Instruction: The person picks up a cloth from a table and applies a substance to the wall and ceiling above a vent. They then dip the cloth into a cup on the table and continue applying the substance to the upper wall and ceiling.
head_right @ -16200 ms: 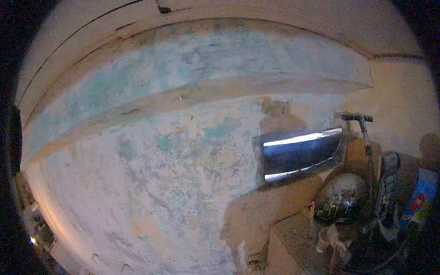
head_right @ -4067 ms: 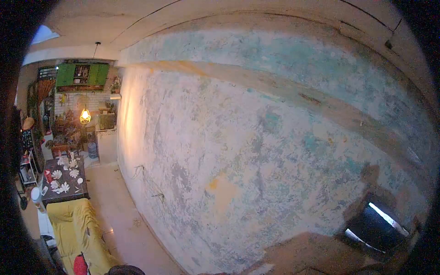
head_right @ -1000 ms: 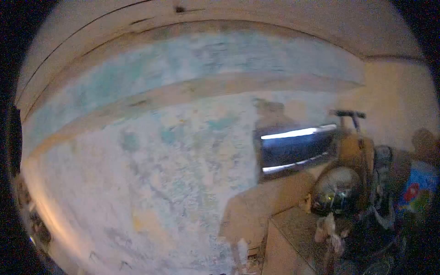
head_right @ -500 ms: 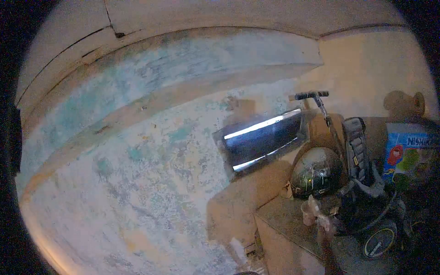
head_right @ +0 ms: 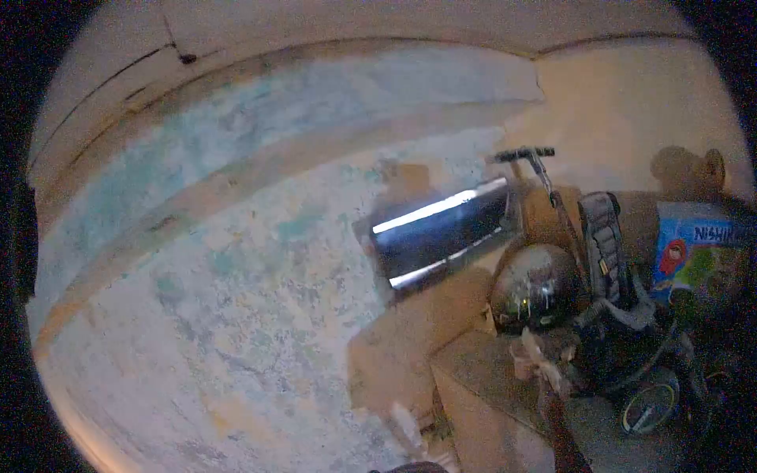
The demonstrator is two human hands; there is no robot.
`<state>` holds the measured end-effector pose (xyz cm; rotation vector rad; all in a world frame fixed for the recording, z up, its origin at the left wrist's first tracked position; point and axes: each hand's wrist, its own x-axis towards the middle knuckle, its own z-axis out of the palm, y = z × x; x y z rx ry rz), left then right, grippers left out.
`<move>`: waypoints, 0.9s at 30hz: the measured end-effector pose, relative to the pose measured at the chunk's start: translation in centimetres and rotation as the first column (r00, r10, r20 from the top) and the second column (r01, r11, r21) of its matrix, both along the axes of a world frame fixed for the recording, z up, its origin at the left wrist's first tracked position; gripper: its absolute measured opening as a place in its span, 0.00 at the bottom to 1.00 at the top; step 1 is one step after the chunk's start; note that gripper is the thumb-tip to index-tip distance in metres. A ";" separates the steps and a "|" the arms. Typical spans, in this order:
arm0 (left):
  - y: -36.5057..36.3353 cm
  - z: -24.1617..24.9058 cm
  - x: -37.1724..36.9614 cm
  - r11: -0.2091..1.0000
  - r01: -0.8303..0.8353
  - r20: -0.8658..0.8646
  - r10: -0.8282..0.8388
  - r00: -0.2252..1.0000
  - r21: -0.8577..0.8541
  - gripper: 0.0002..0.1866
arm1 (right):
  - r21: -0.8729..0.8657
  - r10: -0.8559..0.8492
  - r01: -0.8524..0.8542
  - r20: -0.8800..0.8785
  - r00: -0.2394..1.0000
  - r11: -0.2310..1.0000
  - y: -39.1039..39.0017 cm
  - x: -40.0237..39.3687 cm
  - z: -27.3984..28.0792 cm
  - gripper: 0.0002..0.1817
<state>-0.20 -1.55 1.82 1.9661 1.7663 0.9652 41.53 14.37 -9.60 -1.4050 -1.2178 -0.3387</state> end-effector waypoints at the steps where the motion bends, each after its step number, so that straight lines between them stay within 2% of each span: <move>1: -0.5 -0.6 0.0 0.999 -0.014 -0.024 0.015 1.000 0.034 0.22 | -0.016 0.031 -0.031 -0.027 0.999 0.999 0.1 0.1 0.3 0.14; 3: 0.2 -4.8 -0.9 0.998 -0.039 -0.174 0.046 0.984 0.049 0.22 | -0.055 0.065 -0.069 -0.070 0.995 0.996 -0.6 0.0 0.4 0.14; 5: 1.3 -3.7 -0.8 0.954 -0.061 -0.352 -0.049 0.935 -0.295 0.23 | -0.044 0.114 -0.121 -0.136 0.984 0.992 -0.9 -0.2 1.3 0.14; 7: 1.5 -3.3 -0.8 0.993 -0.046 -0.346 0.006 0.938 -0.109 0.23 | 0.020 0.220 -0.222 -0.255 0.942 0.975 -1.2 -1.0 2.4 0.15; 9: 1.6 -2.9 -1.0 0.994 -0.016 -0.297 -0.016 0.955 -0.107 0.22 | 0.109 0.331 -0.313 -0.381 0.863 0.943 -1.1 -1.6 3.7 0.15; 10: 1.7 -2.3 -0.6 0.984 -0.072 -0.374 0.006 0.927 -0.163 0.21 | 0.127 0.325 -0.302 -0.476 0.817 0.945 -1.4 -2.1 4.9 0.14; 12: 1.6 -2.7 -0.6 0.991 -0.054 -0.332 0.012 0.943 -0.118 0.21 | -0.146 -0.007 -0.045 -0.336 0.942 0.988 -2.3 -2.2 7.1 0.12; 13: 1.7 -2.8 -0.7 0.997 -0.042 -0.288 0.023 0.957 -0.061 0.22 | -0.152 -0.011 -0.042 -0.333 0.943 0.987 -1.6 -1.8 6.0 0.12; 14: 1.8 -2.7 -0.6 0.995 -0.054 -0.310 0.025 0.950 -0.087 0.22 | 0.156 0.246 -0.192 -0.519 0.818 0.969 -0.1 -1.2 4.0 0.13; 15: 1.8 -2.7 -0.7 0.995 -0.053 -0.306 0.024 0.952 -0.089 0.22 | 0.473 0.518 -0.255 -0.589 0.621 0.843 0.4 -1.4 4.0 0.13; 16: 1.9 -2.8 -0.8 0.994 -0.045 -0.298 0.013 0.954 -0.103 0.23 | 0.473 0.520 -0.259 -0.584 0.623 0.842 0.3 -1.1 4.1 0.13; 18: 1.8 -2.6 -0.9 0.994 -0.041 -0.286 0.011 0.958 -0.100 0.24 | 0.352 0.457 -0.296 -0.607 0.650 0.888 0.3 -1.0 4.9 0.14; 19: 1.5 -2.3 -0.8 0.993 -0.057 -0.333 0.021 0.943 -0.101 0.24 | 0.366 0.471 -0.303 -0.597 0.650 0.880 0.5 -0.8 4.8 0.14; 20: 1.6 -2.3 -0.7 0.993 -0.076 -0.375 0.038 0.926 -0.087 0.25 | 0.008 0.155 -0.172 -0.478 0.865 0.985 0.7 0.1 4.0 0.14; 21: 1.8 -3.2 -1.1 0.988 -0.078 -0.365 0.025 0.931 -0.132 0.26 | -0.293 -0.138 0.069 -0.223 0.965 0.954 1.1 0.8 3.2 0.14; 22: 1.9 -2.7 -1.1 0.973 -0.068 -0.370 -0.019 0.929 -0.222 0.24 | -0.091 -0.054 0.025 -0.326 0.944 0.996 1.0 1.3 0.4 0.12; 23: 1.8 -2.0 -1.1 0.951 -0.063 -0.369 -0.056 0.928 -0.302 0.23 | 0.011 0.061 -0.060 -0.236 0.970 0.998 -0.1 -0.3 3.4 0.11; 24: 1.1 -2.7 -1.3 0.994 -0.024 -0.259 -0.004 0.966 -0.107 0.22 | 0.098 0.176 -0.163 -0.135 0.975 0.982 -1.2 -2.1 6.6 0.11; 25: 0.9 -3.9 -1.4 0.995 0.000 -0.146 0.015 0.989 0.101 0.21 | 0.156 0.202 -0.183 -0.116 0.973 0.971 -0.4 -2.4 8.8 0.11; 27: 1.4 -5.8 -1.7 0.964 0.023 -0.165 0.021 0.986 0.263 0.21 | 0.165 0.274 -0.235 -0.286 0.918 0.958 -0.5 -2.6 8.8 0.11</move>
